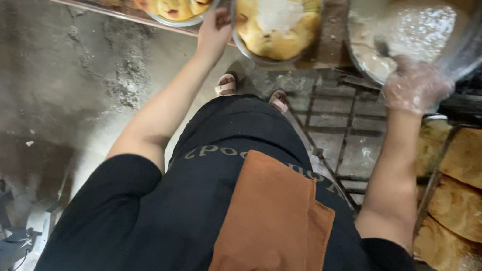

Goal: The person applies icing to bread rolls in circular pans using a spoon, and سپس sprinkles crushed nuts over the icing by hand.

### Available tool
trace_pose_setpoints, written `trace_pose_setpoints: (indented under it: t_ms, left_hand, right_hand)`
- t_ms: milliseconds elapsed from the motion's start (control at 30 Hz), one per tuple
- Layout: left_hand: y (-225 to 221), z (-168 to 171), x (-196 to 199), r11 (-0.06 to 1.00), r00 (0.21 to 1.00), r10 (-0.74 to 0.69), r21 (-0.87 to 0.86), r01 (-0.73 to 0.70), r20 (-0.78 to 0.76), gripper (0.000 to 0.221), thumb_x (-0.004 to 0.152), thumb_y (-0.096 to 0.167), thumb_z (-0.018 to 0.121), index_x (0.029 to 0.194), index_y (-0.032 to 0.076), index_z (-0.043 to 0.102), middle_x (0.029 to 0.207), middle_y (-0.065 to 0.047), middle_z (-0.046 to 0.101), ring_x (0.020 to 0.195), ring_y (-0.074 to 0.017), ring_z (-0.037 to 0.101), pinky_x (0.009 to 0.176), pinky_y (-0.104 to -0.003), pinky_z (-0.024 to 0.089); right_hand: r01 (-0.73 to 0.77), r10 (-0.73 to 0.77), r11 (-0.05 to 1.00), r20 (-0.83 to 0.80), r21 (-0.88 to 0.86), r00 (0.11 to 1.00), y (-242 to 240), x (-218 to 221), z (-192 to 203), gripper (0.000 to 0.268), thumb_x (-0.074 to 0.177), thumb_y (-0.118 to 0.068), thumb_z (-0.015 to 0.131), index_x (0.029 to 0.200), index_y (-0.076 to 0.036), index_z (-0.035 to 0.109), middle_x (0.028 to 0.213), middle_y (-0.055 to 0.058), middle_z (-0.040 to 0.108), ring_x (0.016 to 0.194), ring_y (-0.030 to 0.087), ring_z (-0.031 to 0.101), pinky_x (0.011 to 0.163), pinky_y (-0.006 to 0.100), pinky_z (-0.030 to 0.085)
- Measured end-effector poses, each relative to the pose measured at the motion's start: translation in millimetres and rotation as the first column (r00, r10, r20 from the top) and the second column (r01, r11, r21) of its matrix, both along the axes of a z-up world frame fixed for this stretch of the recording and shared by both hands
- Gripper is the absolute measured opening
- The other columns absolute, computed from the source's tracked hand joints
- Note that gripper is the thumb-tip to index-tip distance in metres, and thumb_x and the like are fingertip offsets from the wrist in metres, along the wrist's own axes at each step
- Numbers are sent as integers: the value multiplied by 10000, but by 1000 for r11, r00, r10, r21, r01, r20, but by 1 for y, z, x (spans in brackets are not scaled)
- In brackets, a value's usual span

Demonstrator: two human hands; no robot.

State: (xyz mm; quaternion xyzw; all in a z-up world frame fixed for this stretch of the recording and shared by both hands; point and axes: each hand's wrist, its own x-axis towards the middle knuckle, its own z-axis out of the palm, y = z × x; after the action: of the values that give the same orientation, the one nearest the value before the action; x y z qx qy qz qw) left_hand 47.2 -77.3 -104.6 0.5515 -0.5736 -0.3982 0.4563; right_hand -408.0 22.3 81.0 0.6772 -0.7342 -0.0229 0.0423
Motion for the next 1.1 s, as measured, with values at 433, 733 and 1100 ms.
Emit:
trace_pose_setpoints:
  t_ms: [433, 733, 1100]
  left_hand:
    - [77, 96, -74, 793, 823, 156, 566, 226, -547, 308, 1002, 122, 580, 1267, 5, 477, 1069, -145, 714, 893, -195, 770, 696, -263, 641]
    - [72, 148, -71, 855, 809, 131, 478, 200, -573, 373, 973, 64, 518, 1337, 32, 447, 1075, -106, 709, 817, -184, 771, 654, -278, 662]
    - [47, 142, -39, 797, 819, 68, 525, 298, -569, 363, 972, 53, 538, 1324, 15, 460, 981, -115, 709, 759, -189, 774, 661, -304, 693]
  right_hand:
    - [-55, -328, 943, 945, 328, 1, -26, 10, 29, 229, 960, -160, 733, 1180, -187, 793, 1173, 104, 776, 1022, 195, 673, 995, 417, 547]
    - [-498, 505, 863, 135, -84, 853, -48, 132, 49, 172, 1075, -157, 606, 974, -248, 711, 793, 56, 643, 819, 239, 632, 874, 504, 476]
    - [-589, 604, 784, 21, -195, 797, -24, 143, 34, 175, 1018, -136, 648, 1110, -274, 704, 870, 19, 672, 863, 219, 620, 753, 419, 481]
